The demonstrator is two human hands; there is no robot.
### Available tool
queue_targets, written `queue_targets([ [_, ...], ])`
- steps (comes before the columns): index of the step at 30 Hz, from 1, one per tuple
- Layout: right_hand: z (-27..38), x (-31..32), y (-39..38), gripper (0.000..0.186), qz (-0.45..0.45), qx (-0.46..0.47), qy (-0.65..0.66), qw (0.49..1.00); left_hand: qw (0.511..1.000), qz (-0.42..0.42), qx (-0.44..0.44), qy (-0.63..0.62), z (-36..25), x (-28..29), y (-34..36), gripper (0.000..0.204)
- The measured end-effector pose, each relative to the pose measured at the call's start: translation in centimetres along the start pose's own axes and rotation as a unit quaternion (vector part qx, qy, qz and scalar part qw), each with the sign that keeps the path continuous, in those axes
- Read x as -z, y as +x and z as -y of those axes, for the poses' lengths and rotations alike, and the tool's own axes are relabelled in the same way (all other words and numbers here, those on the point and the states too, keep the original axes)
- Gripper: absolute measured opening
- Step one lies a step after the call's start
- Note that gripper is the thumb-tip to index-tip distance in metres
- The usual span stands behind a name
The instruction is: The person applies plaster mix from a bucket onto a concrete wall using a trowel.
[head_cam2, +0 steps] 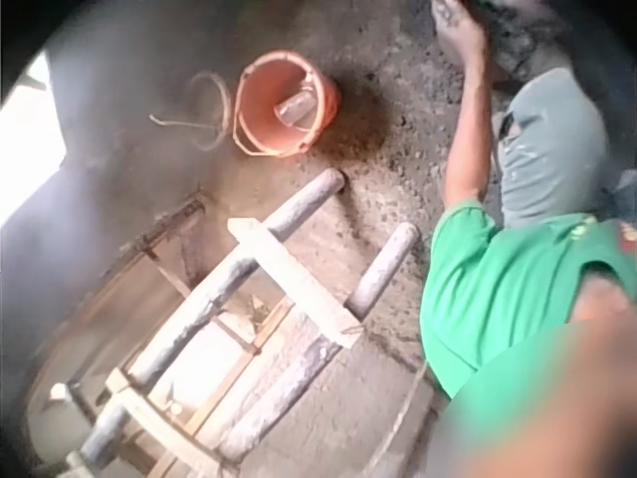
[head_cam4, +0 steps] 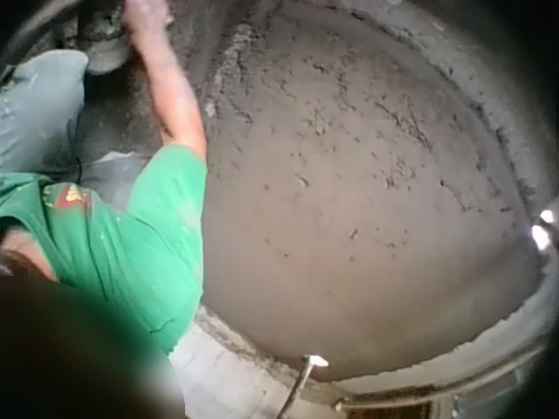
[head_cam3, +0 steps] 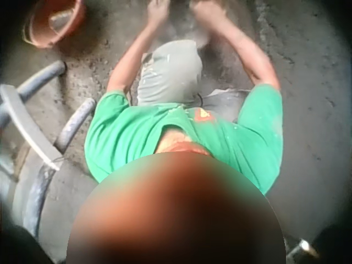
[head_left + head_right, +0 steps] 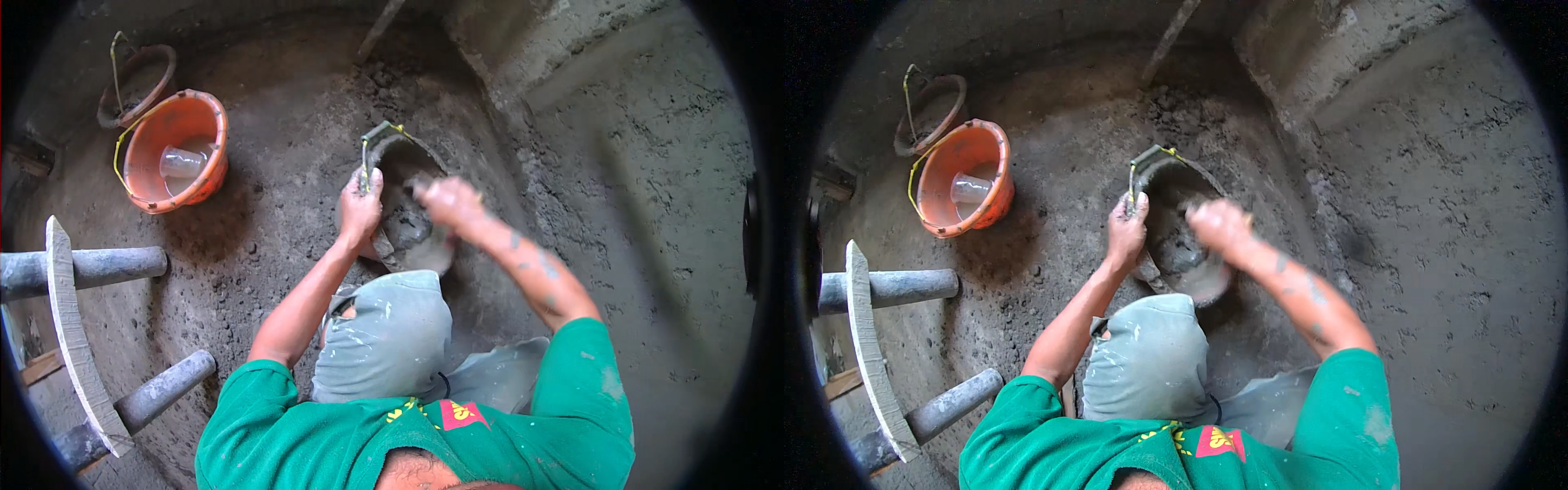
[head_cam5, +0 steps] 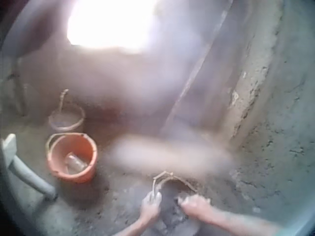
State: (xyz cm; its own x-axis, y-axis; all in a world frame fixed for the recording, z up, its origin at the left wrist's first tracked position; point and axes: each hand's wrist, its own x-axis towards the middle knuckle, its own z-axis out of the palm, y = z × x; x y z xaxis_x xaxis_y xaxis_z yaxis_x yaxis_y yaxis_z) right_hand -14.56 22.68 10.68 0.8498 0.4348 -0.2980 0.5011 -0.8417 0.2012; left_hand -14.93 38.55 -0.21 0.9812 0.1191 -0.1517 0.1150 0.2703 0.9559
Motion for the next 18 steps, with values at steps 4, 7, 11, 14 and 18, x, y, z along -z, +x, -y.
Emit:
queue_targets([
  [4,3.3,-1.2,-4.4,0.025,0.037,0.121,0.03,0.991,0.999,-0.028,-0.006,0.013,0.1,0.5,0.5,0.031],
  [7,-0.5,2.7,-6.7,0.027,0.118,0.105,0.057,0.986,0.998,-0.027,0.061,0.006,-0.4,1.4,0.0,0.03],
  [11,-5.6,4.2,-3.2,0.02,0.037,0.043,-0.037,0.998,0.997,-0.014,0.06,0.054,-1.3,1.5,-1.1,0.036],
  [14,-5.0,-0.1,-0.5,0.022,0.133,0.018,-0.069,0.989,0.999,-0.025,0.021,0.033,-1.9,1.2,-1.4,0.039],
  [18,-2.3,-5.6,-1.9,0.024,0.217,0.062,0.079,0.971,0.999,-0.034,0.029,0.029,-2.7,1.6,-1.8,0.041],
])
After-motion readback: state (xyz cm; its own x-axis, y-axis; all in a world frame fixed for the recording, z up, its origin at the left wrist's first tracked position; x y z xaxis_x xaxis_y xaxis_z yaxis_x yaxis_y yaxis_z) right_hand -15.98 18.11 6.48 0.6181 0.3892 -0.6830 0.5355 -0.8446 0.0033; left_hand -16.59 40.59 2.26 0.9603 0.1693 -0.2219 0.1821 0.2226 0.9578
